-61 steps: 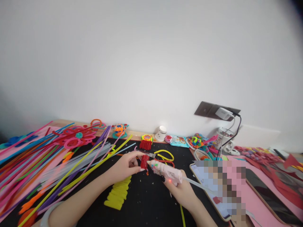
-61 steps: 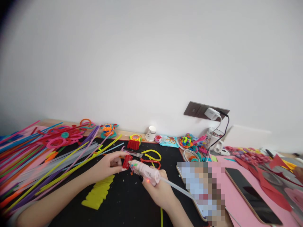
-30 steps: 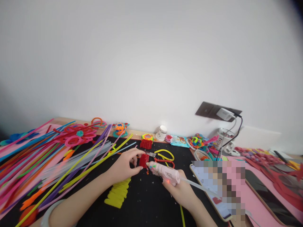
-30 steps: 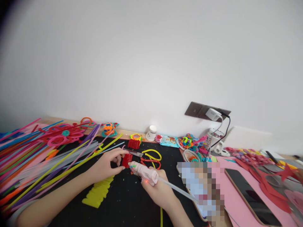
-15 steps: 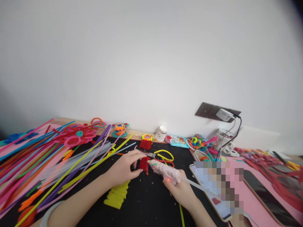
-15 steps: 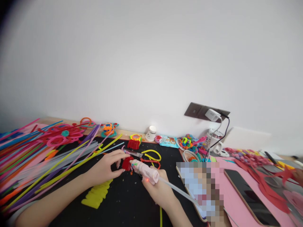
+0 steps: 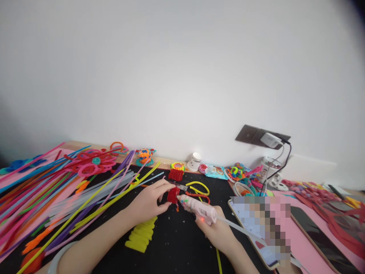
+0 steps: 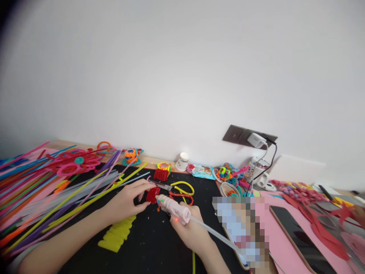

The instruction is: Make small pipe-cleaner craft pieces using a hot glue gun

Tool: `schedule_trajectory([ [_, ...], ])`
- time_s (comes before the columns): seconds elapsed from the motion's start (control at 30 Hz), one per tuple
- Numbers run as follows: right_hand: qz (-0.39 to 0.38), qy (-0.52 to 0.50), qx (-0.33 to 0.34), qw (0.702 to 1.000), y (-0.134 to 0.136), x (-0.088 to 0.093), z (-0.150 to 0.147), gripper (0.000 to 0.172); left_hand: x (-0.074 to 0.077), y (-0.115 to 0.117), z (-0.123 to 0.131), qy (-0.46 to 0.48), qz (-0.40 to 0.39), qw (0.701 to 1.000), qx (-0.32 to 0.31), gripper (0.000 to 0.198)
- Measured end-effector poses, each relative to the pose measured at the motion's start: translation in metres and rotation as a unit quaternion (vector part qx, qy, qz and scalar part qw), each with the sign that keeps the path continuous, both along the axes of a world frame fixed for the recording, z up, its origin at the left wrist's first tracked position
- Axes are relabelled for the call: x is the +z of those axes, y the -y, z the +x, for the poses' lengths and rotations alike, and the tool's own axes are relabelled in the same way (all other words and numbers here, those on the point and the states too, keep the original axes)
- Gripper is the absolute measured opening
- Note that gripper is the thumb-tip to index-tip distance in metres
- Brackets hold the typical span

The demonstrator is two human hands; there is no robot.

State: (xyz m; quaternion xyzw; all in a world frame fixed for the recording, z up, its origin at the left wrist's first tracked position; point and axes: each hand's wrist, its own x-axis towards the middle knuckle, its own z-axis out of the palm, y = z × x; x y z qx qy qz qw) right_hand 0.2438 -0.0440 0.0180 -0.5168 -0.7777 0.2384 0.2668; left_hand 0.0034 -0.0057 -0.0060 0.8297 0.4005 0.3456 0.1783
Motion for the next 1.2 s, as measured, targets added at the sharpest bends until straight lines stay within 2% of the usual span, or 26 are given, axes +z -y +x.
schedule_trajectory([
  [0.17,0.005,-0.012,-0.029,0.999,0.0010,-0.0007,0.0015,0.019,0.0016,0.0025,0.0012,-0.017,0.024,1.000,0.001,0.042],
  [0.37,-0.025,0.019,0.033,0.999,0.0005,0.0009,-0.0008,0.015,0.0002,-0.0001,-0.0015,-0.015,0.036,0.998,0.042,0.040],
  [0.6,-0.028,-0.027,-0.016,0.999,-0.0001,0.0016,-0.0009,0.016,-0.0004,0.0021,0.0011,-0.041,0.062,0.997,0.014,0.039],
  [0.8,-0.016,0.033,0.028,0.999,0.0001,0.0002,-0.0012,0.015,-0.0006,-0.0002,-0.0012,-0.036,0.078,0.996,0.036,0.035],
  [0.9,-0.004,0.047,0.023,0.999,0.0004,-0.0014,-0.0007,0.015,-0.0001,-0.0006,-0.0018,-0.039,0.086,0.995,0.034,0.035],
  [1.07,0.014,0.014,-0.017,1.000,0.0005,-0.0023,0.0002,0.016,-0.0011,0.0002,-0.0015,-0.081,0.109,0.991,0.003,0.038],
  [1.2,-0.016,0.021,0.014,1.000,0.0017,-0.0014,-0.0003,0.017,0.0001,-0.0003,-0.0023,-0.097,0.113,0.989,0.019,0.036],
])
